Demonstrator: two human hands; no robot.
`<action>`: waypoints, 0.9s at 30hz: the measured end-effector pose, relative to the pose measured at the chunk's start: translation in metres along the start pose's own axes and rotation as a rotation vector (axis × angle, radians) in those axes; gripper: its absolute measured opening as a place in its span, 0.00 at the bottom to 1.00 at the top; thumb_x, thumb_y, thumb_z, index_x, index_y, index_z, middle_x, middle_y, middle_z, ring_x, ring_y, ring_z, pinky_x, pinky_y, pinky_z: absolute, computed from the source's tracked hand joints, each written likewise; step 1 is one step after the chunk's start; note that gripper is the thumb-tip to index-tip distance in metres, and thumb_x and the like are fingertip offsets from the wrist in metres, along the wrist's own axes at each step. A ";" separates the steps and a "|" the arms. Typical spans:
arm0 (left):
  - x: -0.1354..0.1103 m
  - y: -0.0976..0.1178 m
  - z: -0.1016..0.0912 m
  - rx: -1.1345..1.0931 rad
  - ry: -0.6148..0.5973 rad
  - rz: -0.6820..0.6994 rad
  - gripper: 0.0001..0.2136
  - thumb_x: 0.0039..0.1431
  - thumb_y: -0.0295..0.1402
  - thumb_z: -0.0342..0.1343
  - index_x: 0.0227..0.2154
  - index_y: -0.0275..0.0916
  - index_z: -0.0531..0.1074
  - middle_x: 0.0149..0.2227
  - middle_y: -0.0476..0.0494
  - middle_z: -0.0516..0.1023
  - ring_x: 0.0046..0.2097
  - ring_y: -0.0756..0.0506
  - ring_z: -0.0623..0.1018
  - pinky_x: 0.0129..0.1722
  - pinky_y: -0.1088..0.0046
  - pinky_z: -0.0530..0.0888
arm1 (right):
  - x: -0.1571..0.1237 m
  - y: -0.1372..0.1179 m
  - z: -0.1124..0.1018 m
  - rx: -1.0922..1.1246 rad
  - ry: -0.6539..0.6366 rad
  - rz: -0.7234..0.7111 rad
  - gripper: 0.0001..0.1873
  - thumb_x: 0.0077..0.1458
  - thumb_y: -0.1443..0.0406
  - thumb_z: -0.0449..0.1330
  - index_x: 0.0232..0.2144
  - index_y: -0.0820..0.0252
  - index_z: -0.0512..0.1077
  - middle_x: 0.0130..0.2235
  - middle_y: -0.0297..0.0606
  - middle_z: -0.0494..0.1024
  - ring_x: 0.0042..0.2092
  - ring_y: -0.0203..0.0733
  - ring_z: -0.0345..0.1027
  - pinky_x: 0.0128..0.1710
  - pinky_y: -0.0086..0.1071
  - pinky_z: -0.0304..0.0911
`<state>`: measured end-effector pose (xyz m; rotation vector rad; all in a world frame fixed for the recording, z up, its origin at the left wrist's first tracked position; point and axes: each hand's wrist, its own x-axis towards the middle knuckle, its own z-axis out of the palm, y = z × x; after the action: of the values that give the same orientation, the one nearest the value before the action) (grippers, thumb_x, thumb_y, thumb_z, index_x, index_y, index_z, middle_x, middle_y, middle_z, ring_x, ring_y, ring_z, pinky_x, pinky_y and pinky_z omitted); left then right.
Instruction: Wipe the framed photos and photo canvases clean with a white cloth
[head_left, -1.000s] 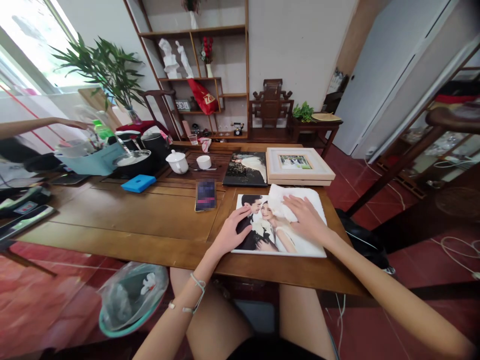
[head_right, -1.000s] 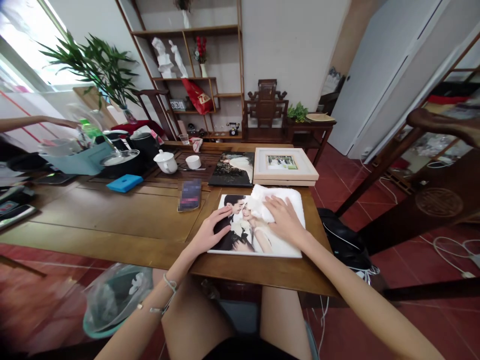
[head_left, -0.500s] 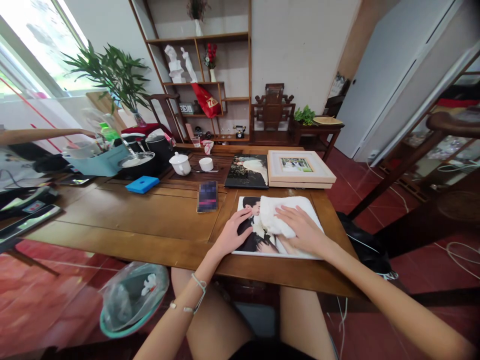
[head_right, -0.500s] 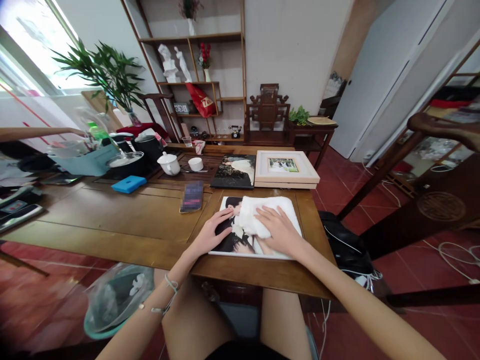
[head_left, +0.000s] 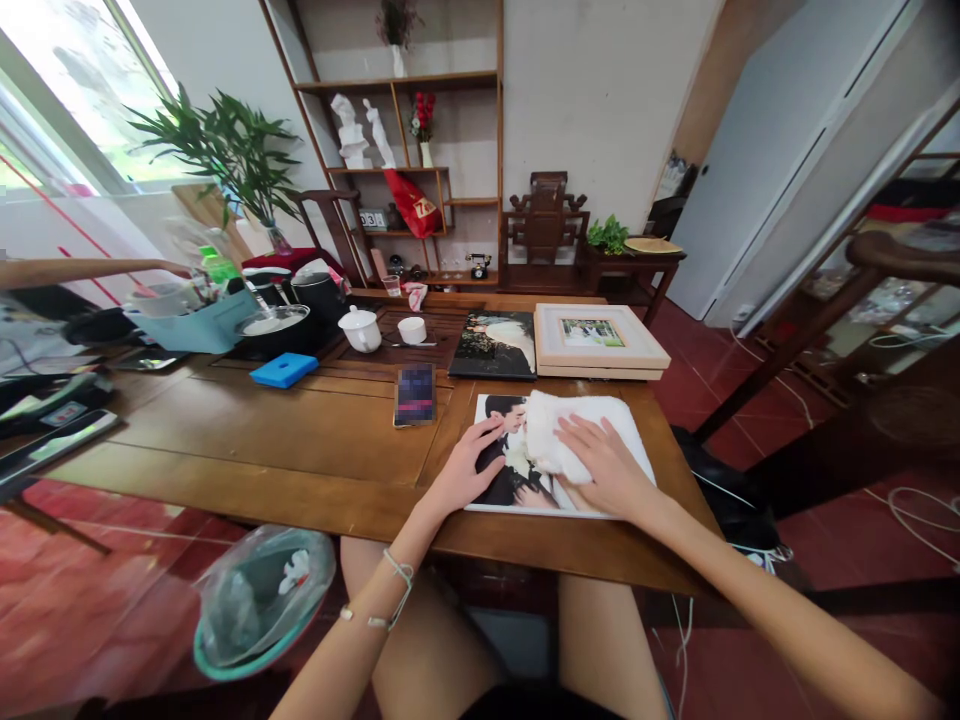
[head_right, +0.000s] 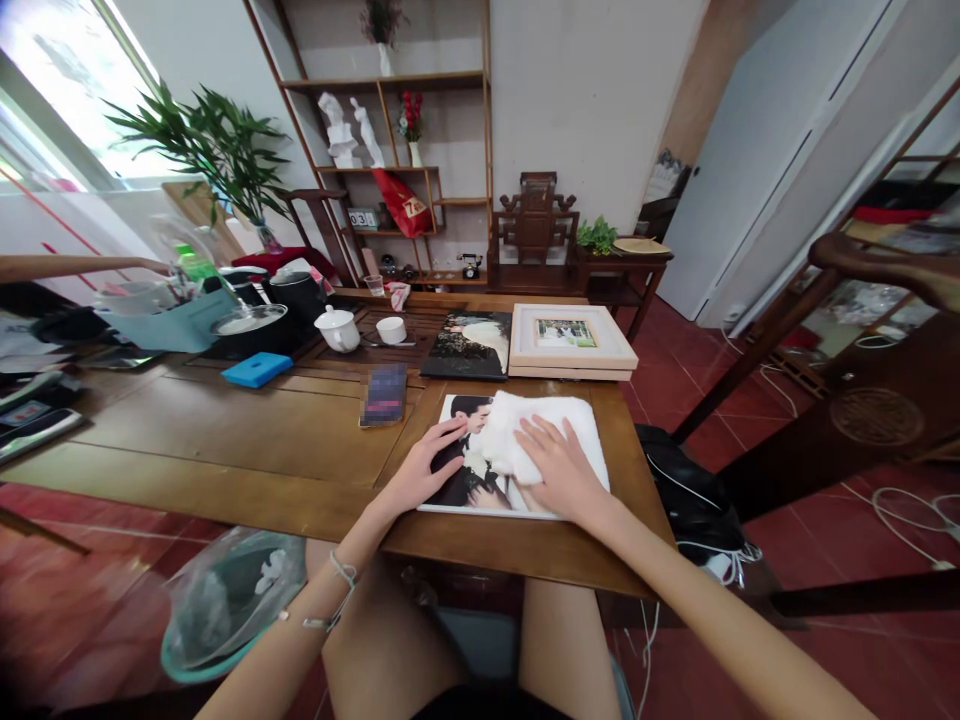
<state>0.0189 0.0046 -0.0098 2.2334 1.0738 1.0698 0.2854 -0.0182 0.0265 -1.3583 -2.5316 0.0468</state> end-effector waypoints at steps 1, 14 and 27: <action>0.000 0.000 0.000 0.002 -0.003 -0.005 0.21 0.62 0.32 0.54 0.58 0.42 0.68 0.61 0.36 0.67 0.64 0.39 0.65 0.64 0.53 0.61 | -0.011 -0.009 -0.003 0.003 -0.031 -0.041 0.33 0.50 0.68 0.55 0.60 0.61 0.63 0.65 0.49 0.61 0.67 0.56 0.48 0.64 0.61 0.41; 0.000 -0.001 -0.001 -0.013 -0.006 -0.002 0.19 0.62 0.32 0.54 0.56 0.41 0.69 0.61 0.35 0.67 0.63 0.39 0.66 0.64 0.53 0.60 | 0.017 0.024 -0.008 0.036 -0.020 0.037 0.27 0.56 0.65 0.55 0.59 0.61 0.65 0.63 0.49 0.64 0.65 0.54 0.53 0.64 0.56 0.45; -0.001 -0.007 0.004 -0.098 0.047 -0.017 0.17 0.66 0.28 0.45 0.53 0.40 0.72 0.59 0.37 0.70 0.62 0.41 0.68 0.64 0.54 0.61 | -0.028 -0.080 -0.004 -0.106 -0.159 -0.115 0.40 0.42 0.70 0.61 0.60 0.75 0.62 0.64 0.61 0.59 0.67 0.67 0.45 0.64 0.59 0.45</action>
<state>0.0179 0.0082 -0.0173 2.1287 1.0348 1.1475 0.2356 -0.0865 0.0369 -1.2912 -2.7769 -0.0016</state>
